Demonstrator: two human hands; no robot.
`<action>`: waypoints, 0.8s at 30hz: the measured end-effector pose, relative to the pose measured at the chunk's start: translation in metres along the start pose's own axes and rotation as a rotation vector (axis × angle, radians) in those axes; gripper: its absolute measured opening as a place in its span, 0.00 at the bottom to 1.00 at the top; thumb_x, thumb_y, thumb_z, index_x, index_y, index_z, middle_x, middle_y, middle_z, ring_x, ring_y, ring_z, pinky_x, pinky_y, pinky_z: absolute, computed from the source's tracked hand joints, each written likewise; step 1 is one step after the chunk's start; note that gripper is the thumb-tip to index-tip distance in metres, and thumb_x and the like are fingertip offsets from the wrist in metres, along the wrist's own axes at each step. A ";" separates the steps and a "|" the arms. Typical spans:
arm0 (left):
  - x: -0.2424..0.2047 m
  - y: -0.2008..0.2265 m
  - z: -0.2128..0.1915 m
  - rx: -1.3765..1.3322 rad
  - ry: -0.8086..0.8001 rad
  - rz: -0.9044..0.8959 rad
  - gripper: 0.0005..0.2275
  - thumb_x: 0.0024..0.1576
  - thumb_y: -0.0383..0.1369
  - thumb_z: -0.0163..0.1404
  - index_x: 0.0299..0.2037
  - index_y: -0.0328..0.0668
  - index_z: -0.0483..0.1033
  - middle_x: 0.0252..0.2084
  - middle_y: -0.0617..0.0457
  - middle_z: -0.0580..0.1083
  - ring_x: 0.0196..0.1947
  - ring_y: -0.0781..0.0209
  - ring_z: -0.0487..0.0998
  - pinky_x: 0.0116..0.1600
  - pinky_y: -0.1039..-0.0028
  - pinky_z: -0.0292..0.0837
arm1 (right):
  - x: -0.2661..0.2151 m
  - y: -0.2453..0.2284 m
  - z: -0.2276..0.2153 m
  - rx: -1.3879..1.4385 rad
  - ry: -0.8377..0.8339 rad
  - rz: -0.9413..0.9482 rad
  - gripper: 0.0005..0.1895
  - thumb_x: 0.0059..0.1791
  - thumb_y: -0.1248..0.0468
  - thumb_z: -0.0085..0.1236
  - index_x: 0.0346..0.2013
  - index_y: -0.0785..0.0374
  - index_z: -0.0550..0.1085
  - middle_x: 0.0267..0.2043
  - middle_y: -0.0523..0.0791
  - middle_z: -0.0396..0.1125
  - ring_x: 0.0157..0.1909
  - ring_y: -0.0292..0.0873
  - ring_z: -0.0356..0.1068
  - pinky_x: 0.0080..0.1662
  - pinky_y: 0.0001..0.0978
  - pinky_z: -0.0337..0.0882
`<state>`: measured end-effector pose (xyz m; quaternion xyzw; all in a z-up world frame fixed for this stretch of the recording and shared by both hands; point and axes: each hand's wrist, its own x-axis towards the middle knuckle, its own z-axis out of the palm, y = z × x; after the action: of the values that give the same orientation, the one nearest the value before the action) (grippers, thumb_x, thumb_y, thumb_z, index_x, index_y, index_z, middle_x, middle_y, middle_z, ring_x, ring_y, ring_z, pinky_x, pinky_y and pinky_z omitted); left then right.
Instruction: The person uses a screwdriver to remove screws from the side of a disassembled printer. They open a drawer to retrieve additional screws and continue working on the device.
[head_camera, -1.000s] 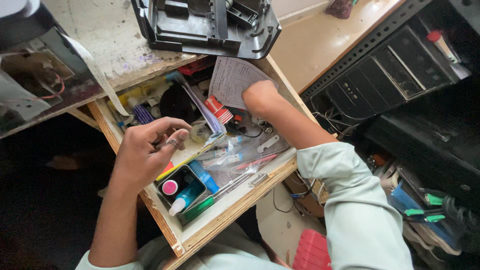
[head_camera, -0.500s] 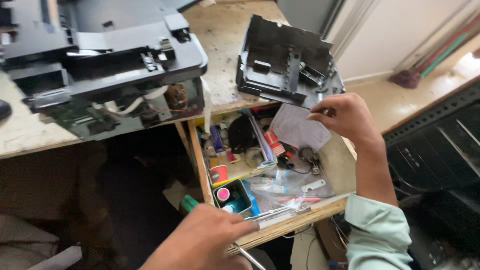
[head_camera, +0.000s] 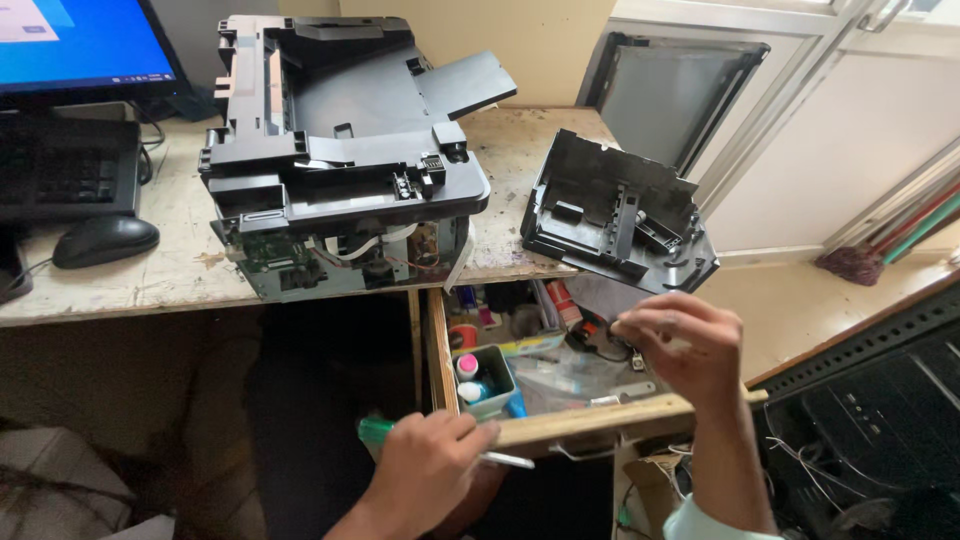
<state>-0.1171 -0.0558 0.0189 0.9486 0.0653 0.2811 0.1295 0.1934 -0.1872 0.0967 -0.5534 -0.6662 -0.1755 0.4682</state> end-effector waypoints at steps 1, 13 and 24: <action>0.008 -0.003 -0.003 0.024 0.004 -0.048 0.11 0.50 0.31 0.62 0.43 0.46 0.82 0.28 0.58 0.76 0.29 0.61 0.79 0.28 0.67 0.69 | -0.009 -0.005 0.011 0.082 0.046 0.014 0.04 0.45 0.68 0.69 0.34 0.59 0.81 0.35 0.43 0.76 0.33 0.34 0.77 0.33 0.23 0.73; 0.070 -0.051 -0.001 0.168 0.348 -0.228 0.24 0.42 0.39 0.65 0.49 0.43 0.78 0.40 0.55 0.78 0.37 0.53 0.77 0.39 0.63 0.72 | -0.088 -0.059 0.138 0.713 0.459 0.820 0.07 0.48 0.74 0.63 0.41 0.69 0.80 0.37 0.46 0.77 0.28 0.31 0.69 0.30 0.22 0.68; 0.039 -0.045 0.064 -1.147 0.371 -0.683 0.12 0.60 0.38 0.57 0.42 0.36 0.86 0.27 0.60 0.78 0.21 0.78 0.66 0.25 0.81 0.59 | -0.083 -0.066 0.159 0.376 0.290 0.594 0.08 0.45 0.78 0.63 0.36 0.66 0.80 0.37 0.45 0.77 0.29 0.31 0.73 0.31 0.20 0.71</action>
<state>-0.0521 -0.0185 -0.0252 0.5928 0.2226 0.3724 0.6784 0.0619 -0.1370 -0.0321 -0.5963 -0.4241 0.0168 0.6814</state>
